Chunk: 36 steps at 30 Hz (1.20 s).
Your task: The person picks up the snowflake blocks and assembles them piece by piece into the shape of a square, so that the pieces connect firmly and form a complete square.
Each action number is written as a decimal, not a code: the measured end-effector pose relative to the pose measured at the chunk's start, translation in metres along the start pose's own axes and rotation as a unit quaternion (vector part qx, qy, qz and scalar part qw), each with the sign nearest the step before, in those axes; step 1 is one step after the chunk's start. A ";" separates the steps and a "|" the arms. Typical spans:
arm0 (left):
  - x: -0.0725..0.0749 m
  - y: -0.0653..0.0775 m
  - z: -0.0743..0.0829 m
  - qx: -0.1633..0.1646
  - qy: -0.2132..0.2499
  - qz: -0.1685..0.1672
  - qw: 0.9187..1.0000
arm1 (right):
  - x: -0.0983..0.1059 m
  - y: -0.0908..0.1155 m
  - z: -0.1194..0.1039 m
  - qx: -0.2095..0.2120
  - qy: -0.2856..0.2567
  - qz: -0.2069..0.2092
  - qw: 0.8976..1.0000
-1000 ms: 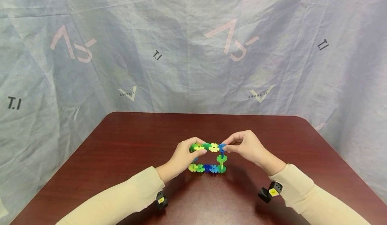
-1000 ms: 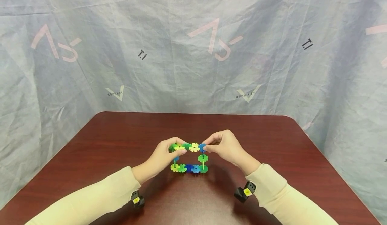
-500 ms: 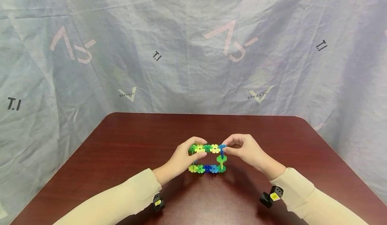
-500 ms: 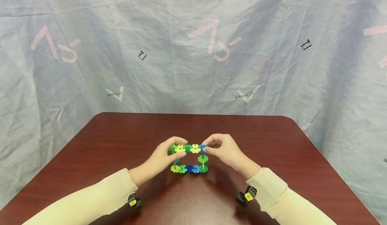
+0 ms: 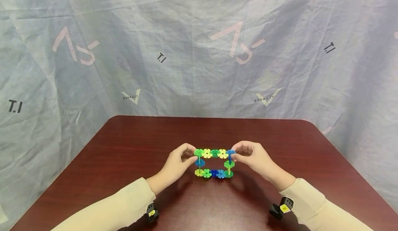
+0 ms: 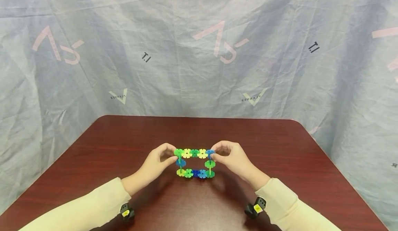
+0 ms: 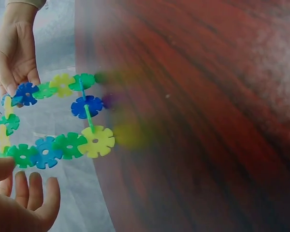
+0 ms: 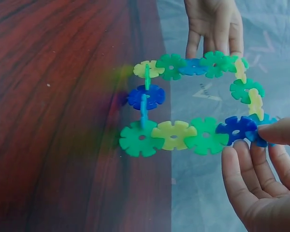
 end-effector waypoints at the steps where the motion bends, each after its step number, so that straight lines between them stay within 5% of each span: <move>1: 0.000 0.000 -0.002 0.002 -0.007 -0.003 1.000 | 0.000 0.001 0.002 0.001 0.000 -0.002 1.000; 15: -0.012 0.000 -0.020 0.030 -0.033 -0.042 0.998 | -0.008 0.010 0.032 -0.056 -0.034 -0.019 0.998; 25: -0.014 -0.008 -0.021 0.087 0.103 -0.040 0.990 | -0.006 0.002 0.029 -0.084 -0.115 -0.007 0.990; 36: -0.017 -0.035 -0.031 0.163 0.156 -0.001 0.974 | -0.004 -0.028 0.045 -0.186 -0.190 0.036 0.963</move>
Point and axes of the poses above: each hand's wrist, its own y-axis away from the middle knuckle, its own x-axis out of the back of the hand, z = x × y, the point moved 1 cm from there along -y, towards the middle knuckle
